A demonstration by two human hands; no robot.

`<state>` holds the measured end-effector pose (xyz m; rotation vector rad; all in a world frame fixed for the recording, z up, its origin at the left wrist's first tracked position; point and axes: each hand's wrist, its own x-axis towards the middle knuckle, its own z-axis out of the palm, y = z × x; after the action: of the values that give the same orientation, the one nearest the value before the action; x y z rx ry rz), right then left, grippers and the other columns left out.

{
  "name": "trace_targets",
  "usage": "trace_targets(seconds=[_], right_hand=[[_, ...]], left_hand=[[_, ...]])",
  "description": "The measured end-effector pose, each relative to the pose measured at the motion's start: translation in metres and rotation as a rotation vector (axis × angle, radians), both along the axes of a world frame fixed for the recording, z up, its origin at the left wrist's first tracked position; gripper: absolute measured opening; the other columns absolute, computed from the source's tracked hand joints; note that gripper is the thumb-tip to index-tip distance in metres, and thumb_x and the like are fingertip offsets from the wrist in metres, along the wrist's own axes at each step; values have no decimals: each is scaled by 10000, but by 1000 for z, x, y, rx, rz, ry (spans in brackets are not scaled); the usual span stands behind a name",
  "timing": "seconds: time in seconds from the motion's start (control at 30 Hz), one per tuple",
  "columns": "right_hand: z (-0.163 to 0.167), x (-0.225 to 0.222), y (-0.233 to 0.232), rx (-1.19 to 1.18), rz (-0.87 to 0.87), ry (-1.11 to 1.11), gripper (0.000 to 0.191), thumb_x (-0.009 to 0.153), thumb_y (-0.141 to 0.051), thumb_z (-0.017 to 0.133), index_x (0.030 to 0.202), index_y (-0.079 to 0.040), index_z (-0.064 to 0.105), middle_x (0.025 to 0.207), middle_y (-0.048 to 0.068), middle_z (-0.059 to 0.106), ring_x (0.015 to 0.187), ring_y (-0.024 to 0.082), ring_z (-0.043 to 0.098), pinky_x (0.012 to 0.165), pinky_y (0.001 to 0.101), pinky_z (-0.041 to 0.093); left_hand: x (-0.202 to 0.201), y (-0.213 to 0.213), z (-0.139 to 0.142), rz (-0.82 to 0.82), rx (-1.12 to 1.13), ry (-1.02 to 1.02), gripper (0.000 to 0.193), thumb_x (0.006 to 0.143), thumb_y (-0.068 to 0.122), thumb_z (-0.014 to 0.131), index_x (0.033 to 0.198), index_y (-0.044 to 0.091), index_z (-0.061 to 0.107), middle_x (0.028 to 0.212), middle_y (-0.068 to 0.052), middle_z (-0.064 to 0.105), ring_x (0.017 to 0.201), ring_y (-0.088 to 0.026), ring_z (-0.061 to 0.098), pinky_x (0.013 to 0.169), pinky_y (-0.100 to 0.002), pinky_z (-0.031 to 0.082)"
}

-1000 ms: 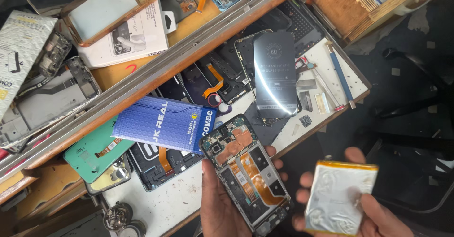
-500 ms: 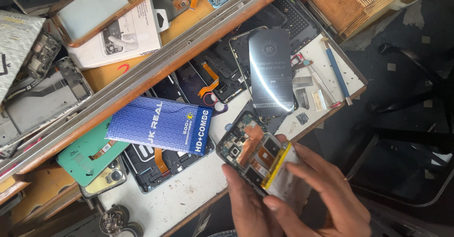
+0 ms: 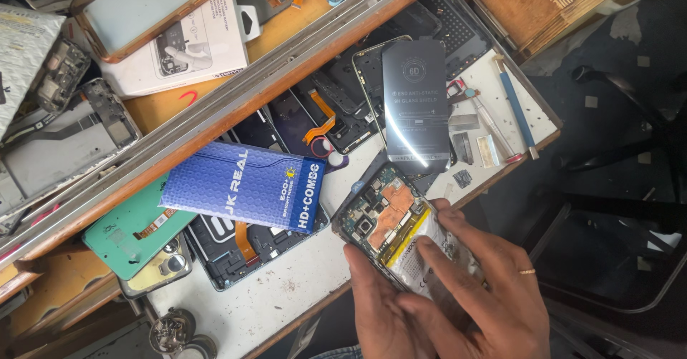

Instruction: The person installs a battery into a disassembled smartphone chassis, presses it into place, and then attaches the screen assembly. The person handles the battery, chassis, and screen by hand.

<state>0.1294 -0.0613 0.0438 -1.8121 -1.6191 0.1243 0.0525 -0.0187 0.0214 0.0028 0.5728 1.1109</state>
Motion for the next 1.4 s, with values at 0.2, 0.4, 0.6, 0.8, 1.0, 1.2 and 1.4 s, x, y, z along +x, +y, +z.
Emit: trace_targets(seconds=[0.2, 0.4, 0.6, 0.8, 1.0, 1.2, 1.4], right_hand=[[-5, 21, -22, -78, -225, 409, 472, 928, -267, 697, 1332, -32, 634, 1414, 187, 577, 1356, 290, 595, 1061, 411, 546], [-40, 53, -48, -427, -4, 1215, 620, 892, -45, 763, 1409, 77, 443, 1355, 293, 631, 1322, 320, 579, 1035, 467, 491], [-56, 50, -59, -444, -131, 1237, 496, 891, -53, 776, 1295, 70, 517, 1232, 251, 613, 1327, 302, 626, 1041, 502, 570], [-54, 52, -61, -438, -153, 1225, 525, 877, -87, 793, 1303, 56, 521, 1217, 240, 638, 1292, 304, 663, 994, 497, 540], [-56, 50, -64, -466, -144, 1188, 497, 893, -76, 803, 1279, 83, 534, 1165, 239, 608, 1253, 329, 711, 975, 519, 575], [-52, 53, -58, -304, -58, 1252, 654, 861, -23, 768, 1436, 85, 476, 1314, 295, 611, 1333, 316, 618, 1066, 502, 510], [-49, 57, -53, -400, -58, 1382, 715, 847, 98, 762, 1467, 77, 407, 1292, 341, 640, 1285, 360, 627, 1010, 514, 537]], left_hand=[[-13, 14, -3, -194, 25, -251, 838, 1016, 647, 153, 1506, 16, 407, 1348, -290, 596, 1167, -372, 666, 983, -503, 582], [-21, 22, 14, -445, 113, 84, 633, 924, 201, 656, 1471, -32, 438, 1324, -276, 617, 1137, -349, 682, 947, -477, 603], [-18, 27, 27, -444, 111, 97, 603, 903, 102, 687, 1436, -87, 479, 1324, -274, 642, 1175, -350, 674, 961, -459, 604], [-20, 26, 36, -474, 81, 191, 593, 908, 157, 671, 1430, -63, 494, 1301, -270, 666, 1216, -331, 681, 1013, -459, 600], [-19, 27, 41, -482, 95, 196, 581, 915, 163, 660, 1426, -59, 497, 1304, -265, 662, 1234, -323, 677, 1026, -467, 594], [-25, 27, 36, -529, 112, 211, 540, 926, 157, 664, 1397, -77, 543, 1269, -255, 691, 1141, -328, 684, 968, -448, 598], [-27, 23, 29, -497, 275, 211, 596, 975, 212, 708, 1454, -90, 523, 1320, -278, 673, 1070, -334, 698, 930, -433, 578]])
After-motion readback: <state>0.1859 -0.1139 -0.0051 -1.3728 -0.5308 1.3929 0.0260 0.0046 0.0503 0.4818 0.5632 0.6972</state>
